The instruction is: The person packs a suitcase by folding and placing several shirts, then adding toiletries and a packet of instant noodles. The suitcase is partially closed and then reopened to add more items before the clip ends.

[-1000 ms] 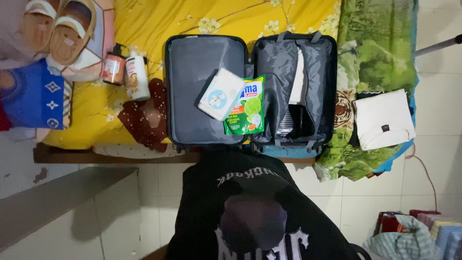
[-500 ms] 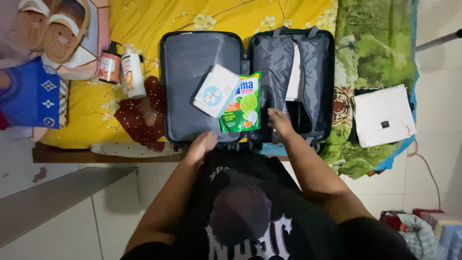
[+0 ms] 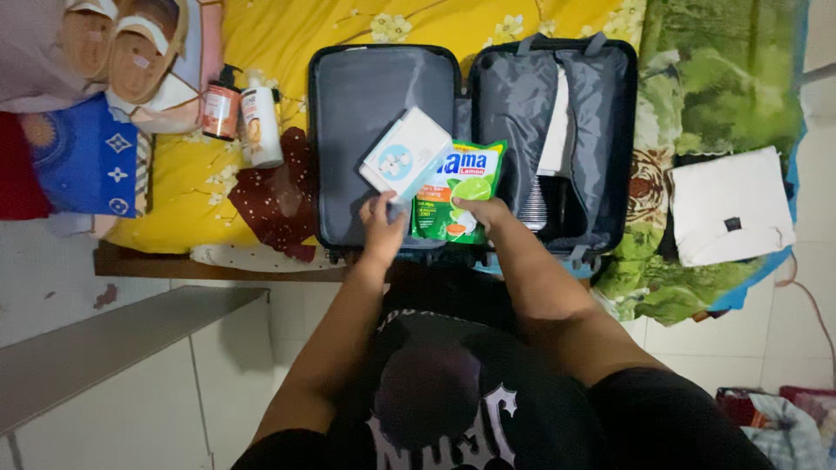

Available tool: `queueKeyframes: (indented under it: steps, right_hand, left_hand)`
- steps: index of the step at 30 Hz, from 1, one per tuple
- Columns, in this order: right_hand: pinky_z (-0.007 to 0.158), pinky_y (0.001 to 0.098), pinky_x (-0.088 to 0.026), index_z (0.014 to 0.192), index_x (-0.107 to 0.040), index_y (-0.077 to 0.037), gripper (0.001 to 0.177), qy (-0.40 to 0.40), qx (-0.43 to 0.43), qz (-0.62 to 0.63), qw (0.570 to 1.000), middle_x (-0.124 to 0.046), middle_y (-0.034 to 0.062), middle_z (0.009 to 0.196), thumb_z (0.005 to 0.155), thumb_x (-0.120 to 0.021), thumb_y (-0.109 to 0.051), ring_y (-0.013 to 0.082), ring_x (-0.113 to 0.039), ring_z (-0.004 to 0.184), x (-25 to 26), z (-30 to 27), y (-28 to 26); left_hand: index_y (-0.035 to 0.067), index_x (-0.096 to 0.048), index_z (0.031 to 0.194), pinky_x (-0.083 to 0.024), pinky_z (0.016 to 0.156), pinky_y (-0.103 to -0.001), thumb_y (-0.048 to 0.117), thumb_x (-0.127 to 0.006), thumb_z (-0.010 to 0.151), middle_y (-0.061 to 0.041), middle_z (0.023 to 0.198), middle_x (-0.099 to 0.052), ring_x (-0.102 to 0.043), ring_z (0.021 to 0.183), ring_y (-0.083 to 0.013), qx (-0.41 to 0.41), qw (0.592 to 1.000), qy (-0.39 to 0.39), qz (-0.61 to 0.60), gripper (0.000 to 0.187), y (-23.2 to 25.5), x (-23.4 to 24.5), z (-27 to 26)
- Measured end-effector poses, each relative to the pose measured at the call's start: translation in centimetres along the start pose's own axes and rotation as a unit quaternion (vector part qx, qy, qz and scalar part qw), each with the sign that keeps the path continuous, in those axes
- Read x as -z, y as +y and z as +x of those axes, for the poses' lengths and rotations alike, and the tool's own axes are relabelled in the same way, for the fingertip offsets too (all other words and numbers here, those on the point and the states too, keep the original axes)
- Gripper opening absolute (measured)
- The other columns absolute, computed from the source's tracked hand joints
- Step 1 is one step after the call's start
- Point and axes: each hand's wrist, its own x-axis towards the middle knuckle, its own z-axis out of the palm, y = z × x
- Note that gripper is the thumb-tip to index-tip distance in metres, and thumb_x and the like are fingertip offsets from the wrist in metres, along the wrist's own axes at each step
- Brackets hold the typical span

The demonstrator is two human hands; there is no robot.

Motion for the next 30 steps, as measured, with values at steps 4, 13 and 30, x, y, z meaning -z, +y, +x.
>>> queueKeyframes:
  steps: [4, 13, 30]
  right_hand:
    - [0.083, 0.0441, -0.061, 0.121, -0.068, 0.001, 0.048, -0.046, -0.013, 0.066, 0.997, -0.075, 0.0141, 0.116, 0.081, -0.083, -0.02, 0.0275, -0.074, 0.098, 2.2, -0.6, 1.3]
    - [0.091, 0.0474, -0.06, 0.132, -0.062, -0.002, 0.046, -0.092, 0.032, 0.099, 0.99, -0.072, 0.0148, 0.124, 0.09, -0.071, -0.017, 0.0288, -0.072, 0.107, 5.4, -4.9, 7.0]
    - [0.084, 0.0466, -0.06, 0.129, -0.06, -0.001, 0.035, 0.072, 0.051, 0.285, 0.954, -0.07, 0.0154, 0.119, 0.098, -0.064, -0.015, 0.0291, -0.072, 0.098, 17.6, -14.7, 9.1]
  left_hand:
    - [0.017, -0.044, 0.149, -0.05, 0.096, -0.037, 0.021, -0.064, 0.097, -0.01, 0.143, -0.051, -0.056, 0.117, -0.0207, 0.218, 0.936, -0.125, -0.246, 0.055, -0.4, 0.4, 1.9]
    - [0.014, -0.035, 0.158, -0.041, 0.111, -0.037, 0.017, -0.063, 0.1, -0.015, 0.154, -0.048, -0.049, 0.138, -0.0234, 0.148, 0.939, -0.15, -0.271, 0.065, -2.0, -2.8, 4.2]
    - [0.01, -0.059, 0.13, -0.049, 0.097, -0.049, 0.001, -0.063, 0.082, -0.008, 0.138, -0.057, -0.059, 0.12, -0.0341, -0.197, 0.849, -0.43, 0.235, 0.048, 12.5, -12.2, -2.2]
